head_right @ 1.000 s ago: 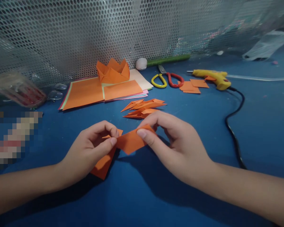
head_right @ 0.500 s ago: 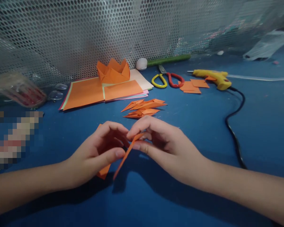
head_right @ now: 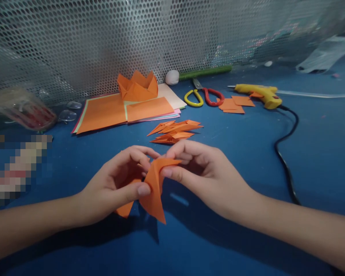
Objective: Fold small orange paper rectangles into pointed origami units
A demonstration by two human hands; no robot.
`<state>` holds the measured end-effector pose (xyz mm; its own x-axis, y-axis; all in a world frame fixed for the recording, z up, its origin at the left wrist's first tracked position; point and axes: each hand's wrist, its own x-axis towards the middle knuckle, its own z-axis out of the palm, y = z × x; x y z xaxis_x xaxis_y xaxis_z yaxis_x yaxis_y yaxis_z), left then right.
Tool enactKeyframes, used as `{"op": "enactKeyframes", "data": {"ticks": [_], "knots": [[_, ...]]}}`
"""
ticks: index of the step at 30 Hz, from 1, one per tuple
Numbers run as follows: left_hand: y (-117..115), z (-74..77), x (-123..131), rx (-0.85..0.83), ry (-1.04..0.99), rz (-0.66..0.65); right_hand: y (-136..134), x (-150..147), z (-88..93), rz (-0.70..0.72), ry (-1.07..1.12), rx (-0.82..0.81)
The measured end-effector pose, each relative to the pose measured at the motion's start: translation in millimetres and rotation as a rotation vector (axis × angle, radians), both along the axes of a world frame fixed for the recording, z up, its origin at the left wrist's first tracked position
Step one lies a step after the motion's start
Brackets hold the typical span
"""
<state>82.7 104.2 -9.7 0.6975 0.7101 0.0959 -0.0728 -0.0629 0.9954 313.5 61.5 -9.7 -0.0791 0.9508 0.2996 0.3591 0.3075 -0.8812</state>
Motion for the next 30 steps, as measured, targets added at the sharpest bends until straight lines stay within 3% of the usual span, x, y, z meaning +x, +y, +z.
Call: {"op": "enactKeyframes", "data": {"ticks": [3,9,12,21,25,30], "knots": [[-1.1,-1.3,-0.1,-0.002,-0.013,0.087,1.8,3.9,-4.0,0.097,0.034,-0.038],[-3.2,-5.2,-0.8,0.082,0.0,0.211,5.7,11.7,-15.9,-0.01,0.048,-0.095],[-3.9,-6.1,-2.1,0.149,0.042,0.253,7.1,13.3,-13.4,0.036,0.02,-0.11],[-3.4,-4.1,-1.2,0.208,0.177,0.17,4.3,15.7,-6.9,0.109,-0.059,-0.095],[-2.8,-4.3,-4.5,0.428,0.301,0.232,0.4,17.0,-8.8,0.059,-0.222,-0.008],[-4.4,-15.9,-4.8,0.876,0.469,0.186,-1.4,17.0,-13.3,0.085,-0.37,0.107]]}}
